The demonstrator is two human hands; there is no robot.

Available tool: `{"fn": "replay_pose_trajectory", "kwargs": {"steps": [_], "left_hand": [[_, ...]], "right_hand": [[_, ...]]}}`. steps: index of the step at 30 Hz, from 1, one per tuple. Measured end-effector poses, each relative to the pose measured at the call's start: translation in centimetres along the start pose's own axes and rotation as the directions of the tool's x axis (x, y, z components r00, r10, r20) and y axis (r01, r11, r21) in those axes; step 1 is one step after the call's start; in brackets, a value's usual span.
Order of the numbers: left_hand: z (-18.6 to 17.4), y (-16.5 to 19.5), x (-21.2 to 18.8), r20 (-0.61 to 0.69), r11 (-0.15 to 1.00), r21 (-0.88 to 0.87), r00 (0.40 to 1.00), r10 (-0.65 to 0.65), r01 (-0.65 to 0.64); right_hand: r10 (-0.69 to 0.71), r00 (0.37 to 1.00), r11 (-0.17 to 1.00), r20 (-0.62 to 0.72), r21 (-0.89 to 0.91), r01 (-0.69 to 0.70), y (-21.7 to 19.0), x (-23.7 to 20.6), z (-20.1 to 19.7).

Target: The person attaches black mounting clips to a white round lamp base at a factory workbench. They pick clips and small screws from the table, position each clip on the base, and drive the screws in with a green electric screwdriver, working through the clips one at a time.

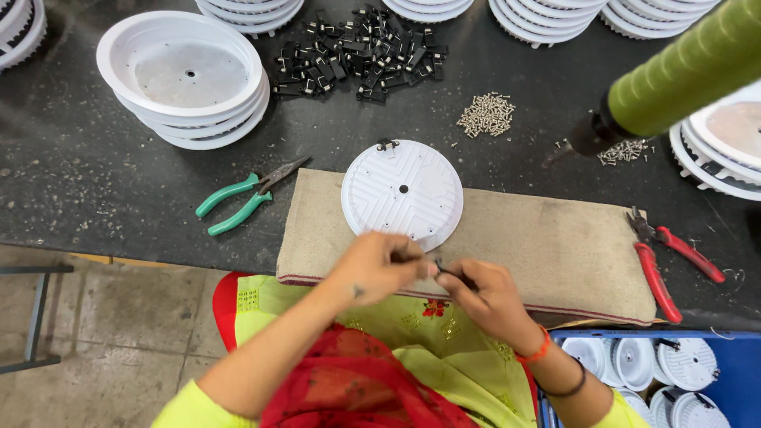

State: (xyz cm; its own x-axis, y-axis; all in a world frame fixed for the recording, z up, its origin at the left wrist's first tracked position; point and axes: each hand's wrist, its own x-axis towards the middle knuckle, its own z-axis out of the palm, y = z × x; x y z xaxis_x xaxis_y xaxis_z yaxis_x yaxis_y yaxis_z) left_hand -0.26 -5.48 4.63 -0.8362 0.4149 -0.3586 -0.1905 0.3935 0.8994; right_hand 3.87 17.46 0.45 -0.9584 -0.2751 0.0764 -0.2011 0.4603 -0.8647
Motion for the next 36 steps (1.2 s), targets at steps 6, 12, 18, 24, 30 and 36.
{"fn": "replay_pose_trajectory", "kwargs": {"steps": [6,12,18,24,30,36], "left_hand": [[-1.2,3.4,3.7,-0.077,0.699,0.707,0.971,0.227,-0.108],[-1.3,4.0,5.1,0.011,0.577,0.810,0.987,0.158,-0.101],[-0.7,3.8,7.1,0.103,0.421,0.887,0.969,0.225,-0.192],[0.7,4.5,9.5,0.187,0.326,0.902,0.937,0.293,-0.282],[1.4,6.1,10.5,0.339,0.155,0.927,0.940,0.052,-0.342],[2.8,5.2,11.0,0.316,0.172,0.922,0.931,0.184,-0.347]], "right_hand": [[-0.028,0.999,0.944,-0.044,-0.330,0.011,-0.4,3.3,1.9],[-0.012,1.000,0.825,0.000,-0.565,0.010,-0.9,3.7,2.6],[0.039,0.996,0.754,0.076,-0.656,0.021,-1.9,4.2,2.3],[0.090,0.973,0.768,0.213,-0.637,0.068,-3.9,3.5,-0.2],[-0.430,0.896,0.669,0.107,-0.629,0.396,-3.0,2.4,1.4],[-0.262,0.951,0.618,0.163,-0.728,0.295,-0.8,1.8,3.2]]}}
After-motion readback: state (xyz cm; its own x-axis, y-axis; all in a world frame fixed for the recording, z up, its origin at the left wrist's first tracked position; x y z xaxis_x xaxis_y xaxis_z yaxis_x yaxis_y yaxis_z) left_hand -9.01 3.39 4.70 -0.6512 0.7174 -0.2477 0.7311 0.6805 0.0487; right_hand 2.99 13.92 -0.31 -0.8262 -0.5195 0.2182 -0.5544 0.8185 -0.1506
